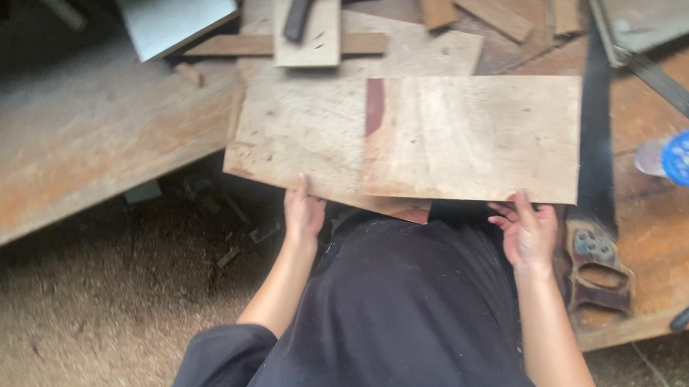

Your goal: The person uses a hand saw to cut a rectangular wooden board along a marked line, then separates the two pieces. They handle the cut pieces and a smaller wooden strip, measuring the strip with a metal ruler before beginning to saw it.

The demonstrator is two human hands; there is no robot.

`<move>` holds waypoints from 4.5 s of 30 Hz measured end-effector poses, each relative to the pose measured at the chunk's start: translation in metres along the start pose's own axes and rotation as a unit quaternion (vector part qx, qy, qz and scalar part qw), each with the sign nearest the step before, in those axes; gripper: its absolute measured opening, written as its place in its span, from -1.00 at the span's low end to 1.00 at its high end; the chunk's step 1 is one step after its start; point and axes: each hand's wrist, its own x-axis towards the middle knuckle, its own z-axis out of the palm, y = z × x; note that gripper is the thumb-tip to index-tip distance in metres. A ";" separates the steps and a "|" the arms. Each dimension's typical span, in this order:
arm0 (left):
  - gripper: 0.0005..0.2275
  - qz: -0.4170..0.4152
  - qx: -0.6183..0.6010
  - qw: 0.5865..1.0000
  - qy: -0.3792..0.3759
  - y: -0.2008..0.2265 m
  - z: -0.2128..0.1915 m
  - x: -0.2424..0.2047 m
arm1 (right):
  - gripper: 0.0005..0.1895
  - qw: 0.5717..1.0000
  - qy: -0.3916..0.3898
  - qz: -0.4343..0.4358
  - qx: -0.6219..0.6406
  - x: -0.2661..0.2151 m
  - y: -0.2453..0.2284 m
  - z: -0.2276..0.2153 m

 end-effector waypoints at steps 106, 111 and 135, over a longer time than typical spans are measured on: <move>-0.21 -0.021 -0.068 0.993 -0.095 0.164 -0.056 0.049 | -0.52 0.992 0.081 -0.063 -0.071 -0.004 0.053 0.223; -0.64 0.042 0.171 0.984 -0.012 0.210 0.001 0.043 | -0.62 0.992 0.008 -0.030 -0.122 0.009 -0.010 0.224; -0.66 0.185 0.153 0.960 0.145 0.219 0.104 -0.171 | -0.57 0.981 -0.163 -0.058 -0.088 -0.020 -0.080 0.187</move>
